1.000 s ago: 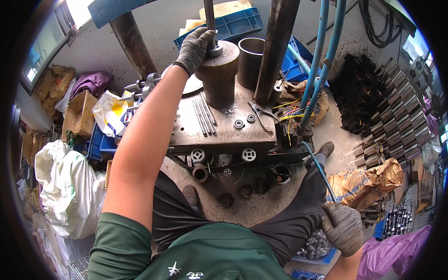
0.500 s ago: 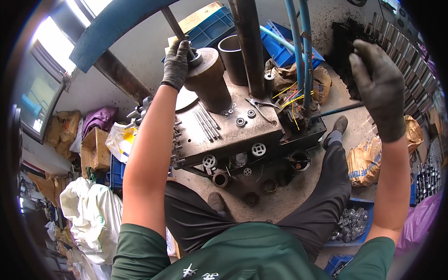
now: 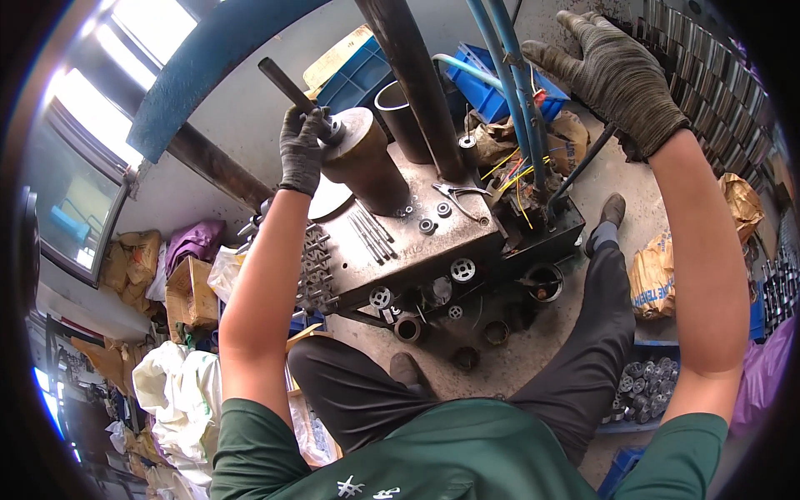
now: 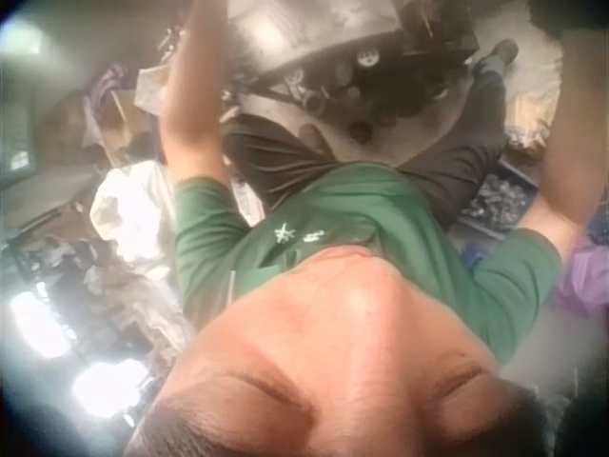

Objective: The person places metal components onto a machine fixture, secures them using a socket wrench, and adds small bearings or rings to the assembly. They retrieve parts from plastic bins and verify the placement of each component by hand.

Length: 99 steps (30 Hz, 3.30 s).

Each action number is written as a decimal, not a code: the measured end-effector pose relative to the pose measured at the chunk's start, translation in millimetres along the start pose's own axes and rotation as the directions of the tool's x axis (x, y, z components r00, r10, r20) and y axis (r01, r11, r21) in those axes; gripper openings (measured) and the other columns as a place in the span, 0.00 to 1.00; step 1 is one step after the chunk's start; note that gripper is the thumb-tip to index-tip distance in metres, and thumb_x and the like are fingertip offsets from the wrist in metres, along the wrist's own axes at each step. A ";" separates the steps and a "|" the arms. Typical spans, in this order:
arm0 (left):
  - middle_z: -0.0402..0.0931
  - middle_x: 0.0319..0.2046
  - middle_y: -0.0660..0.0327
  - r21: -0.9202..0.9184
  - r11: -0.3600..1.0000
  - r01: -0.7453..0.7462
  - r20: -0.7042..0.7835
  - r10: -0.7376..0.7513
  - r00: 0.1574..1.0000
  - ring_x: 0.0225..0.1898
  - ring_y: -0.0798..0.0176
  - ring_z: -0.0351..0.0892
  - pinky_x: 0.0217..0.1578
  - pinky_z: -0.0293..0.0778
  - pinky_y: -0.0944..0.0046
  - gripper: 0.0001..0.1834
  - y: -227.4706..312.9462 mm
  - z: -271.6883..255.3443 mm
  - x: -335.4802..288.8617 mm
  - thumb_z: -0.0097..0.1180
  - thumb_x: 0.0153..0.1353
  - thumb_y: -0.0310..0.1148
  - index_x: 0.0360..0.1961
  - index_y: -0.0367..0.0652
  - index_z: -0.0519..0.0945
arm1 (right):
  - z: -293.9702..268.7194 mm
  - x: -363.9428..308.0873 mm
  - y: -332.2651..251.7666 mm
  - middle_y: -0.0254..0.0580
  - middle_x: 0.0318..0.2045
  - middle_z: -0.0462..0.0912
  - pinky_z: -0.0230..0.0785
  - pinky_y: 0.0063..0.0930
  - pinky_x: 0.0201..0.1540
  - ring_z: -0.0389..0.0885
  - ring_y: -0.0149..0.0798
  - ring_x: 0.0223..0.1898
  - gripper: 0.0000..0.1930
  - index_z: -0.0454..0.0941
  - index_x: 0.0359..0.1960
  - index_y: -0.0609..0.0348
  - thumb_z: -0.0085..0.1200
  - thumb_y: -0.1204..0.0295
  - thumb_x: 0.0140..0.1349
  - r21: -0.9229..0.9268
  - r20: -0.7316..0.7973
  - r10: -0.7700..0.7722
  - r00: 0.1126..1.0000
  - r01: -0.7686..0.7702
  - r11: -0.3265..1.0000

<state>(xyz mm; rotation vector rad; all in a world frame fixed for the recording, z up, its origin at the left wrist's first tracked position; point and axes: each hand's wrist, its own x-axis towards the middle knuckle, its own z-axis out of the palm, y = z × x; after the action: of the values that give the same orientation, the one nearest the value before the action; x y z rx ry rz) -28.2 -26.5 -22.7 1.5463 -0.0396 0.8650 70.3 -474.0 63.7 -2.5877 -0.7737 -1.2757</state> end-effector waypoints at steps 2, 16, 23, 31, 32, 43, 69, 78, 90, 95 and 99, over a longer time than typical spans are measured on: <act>0.80 0.41 0.64 0.060 0.987 -0.149 0.037 0.147 0.988 0.43 0.70 0.79 0.46 0.77 0.67 0.10 10.8 1.4 -21.9 0.58 0.71 0.28 0.52 0.40 0.76 | -8.9 2.5 -3.1 0.54 0.53 0.83 0.76 0.40 0.59 0.84 0.50 0.54 0.46 0.78 0.61 0.61 0.50 0.28 0.61 0.216 0.150 0.045 0.988 -0.077 0.973; 0.66 0.17 0.66 -0.360 0.641 0.678 0.035 -0.717 0.696 0.19 0.68 0.68 0.24 0.71 0.66 0.29 -19.8 56.2 -281.2 0.50 0.72 0.60 0.35 0.41 0.78 | -56.6 -50.0 -13.9 0.47 0.38 0.85 0.78 0.29 0.43 0.85 0.39 0.40 0.17 0.82 0.48 0.68 0.63 0.64 0.67 0.553 0.175 -0.004 0.984 -0.095 0.828; 0.70 0.17 0.67 -0.461 0.290 0.838 0.042 -0.937 0.347 0.17 0.65 0.71 0.20 0.74 0.62 0.18 -46.0 31.7 -281.9 0.49 0.73 0.47 0.34 0.45 0.78 | -98.9 -118.8 -28.2 0.51 0.38 0.83 0.77 0.37 0.46 0.85 0.48 0.42 0.16 0.79 0.50 0.69 0.62 0.74 0.63 0.437 0.184 -0.136 0.974 0.043 0.899; 0.71 0.16 0.66 -0.485 0.310 0.818 0.102 -0.909 0.405 0.17 0.63 0.70 0.22 0.74 0.61 0.21 -73.2 22.8 -288.8 0.46 0.75 0.48 0.32 0.44 0.78 | -135.4 -162.6 -94.4 0.51 0.41 0.83 0.74 0.47 0.41 0.82 0.55 0.38 0.21 0.77 0.49 0.62 0.65 0.66 0.57 0.496 0.130 -0.533 0.836 0.411 0.765; 0.71 0.16 0.65 -0.474 0.306 0.826 0.093 -0.915 0.392 0.17 0.63 0.70 0.22 0.74 0.61 0.21 -71.2 28.1 -289.1 0.46 0.75 0.48 0.32 0.44 0.78 | -131.5 -161.7 -101.3 0.50 0.41 0.83 0.74 0.47 0.41 0.82 0.55 0.38 0.21 0.77 0.49 0.62 0.65 0.65 0.57 0.576 0.132 -0.544 0.828 0.383 0.722; 0.77 0.35 0.63 0.310 0.722 0.618 0.200 -0.686 0.700 0.38 0.66 0.77 0.42 0.77 0.62 0.12 -16.4 16.1 -351.3 0.52 0.74 0.33 0.52 0.42 0.82 | 63.1 -212.2 -131.1 0.45 0.35 0.83 0.76 0.45 0.42 0.82 0.52 0.38 0.16 0.82 0.46 0.55 0.62 0.63 0.59 0.835 0.385 -0.742 0.549 0.135 0.534; 0.83 0.41 0.58 -0.273 0.819 0.505 -0.506 -0.568 0.649 0.40 0.64 0.83 0.39 0.80 0.66 0.13 88.4 -160.6 -233.2 0.56 0.72 0.38 0.52 0.43 0.79 | 59.4 -233.9 -147.0 0.48 0.40 0.84 0.76 0.45 0.51 0.83 0.51 0.45 0.20 0.83 0.48 0.52 0.55 0.53 0.63 0.813 0.539 -0.790 0.293 0.068 0.579; 0.85 0.33 0.54 0.738 0.486 0.468 -0.306 -0.377 0.874 0.36 0.54 0.85 0.44 0.80 0.55 0.27 64.1 -145.0 -258.2 0.75 0.53 0.44 0.47 0.37 0.82 | 64.4 -244.1 -149.7 0.46 0.38 0.83 0.76 0.45 0.48 0.82 0.51 0.44 0.20 0.82 0.47 0.54 0.60 0.54 0.60 0.826 0.507 -0.800 0.320 0.084 0.557; 0.83 0.31 0.47 0.967 -0.255 0.033 -0.118 -0.328 0.937 0.40 0.42 0.82 0.47 0.75 0.44 0.23 97.9 -112.2 -231.6 0.70 0.52 0.47 0.37 0.38 0.82 | 58.1 -240.5 -142.3 0.46 0.40 0.83 0.76 0.45 0.50 0.83 0.51 0.45 0.20 0.83 0.48 0.53 0.58 0.53 0.62 0.811 0.541 -0.783 0.307 0.055 0.582; 0.82 0.31 0.47 0.970 -0.146 0.193 -0.234 -0.372 0.898 0.40 0.41 0.81 0.47 0.74 0.44 0.24 92.6 -113.5 -233.2 0.71 0.52 0.48 0.39 0.37 0.83 | 59.7 -246.0 -142.7 0.47 0.42 0.85 0.76 0.45 0.51 0.84 0.50 0.47 0.22 0.83 0.50 0.53 0.55 0.52 0.63 0.796 0.564 -0.779 0.275 0.070 0.601; 0.83 0.30 0.47 0.983 -0.122 0.137 -0.174 -0.374 0.911 0.40 0.42 0.82 0.46 0.75 0.44 0.24 91.5 -120.1 -233.0 0.70 0.52 0.48 0.39 0.37 0.83 | 61.8 -250.8 -147.8 0.47 0.42 0.85 0.76 0.45 0.52 0.84 0.50 0.47 0.23 0.83 0.51 0.53 0.54 0.51 0.63 0.780 0.591 -0.774 0.226 0.084 0.620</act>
<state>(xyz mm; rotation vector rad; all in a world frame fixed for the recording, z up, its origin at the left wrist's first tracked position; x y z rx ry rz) -299.1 -46.5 -80.3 2.9430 1.0747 0.2602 -88.8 -421.2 -182.2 -2.2654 -1.8780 0.6794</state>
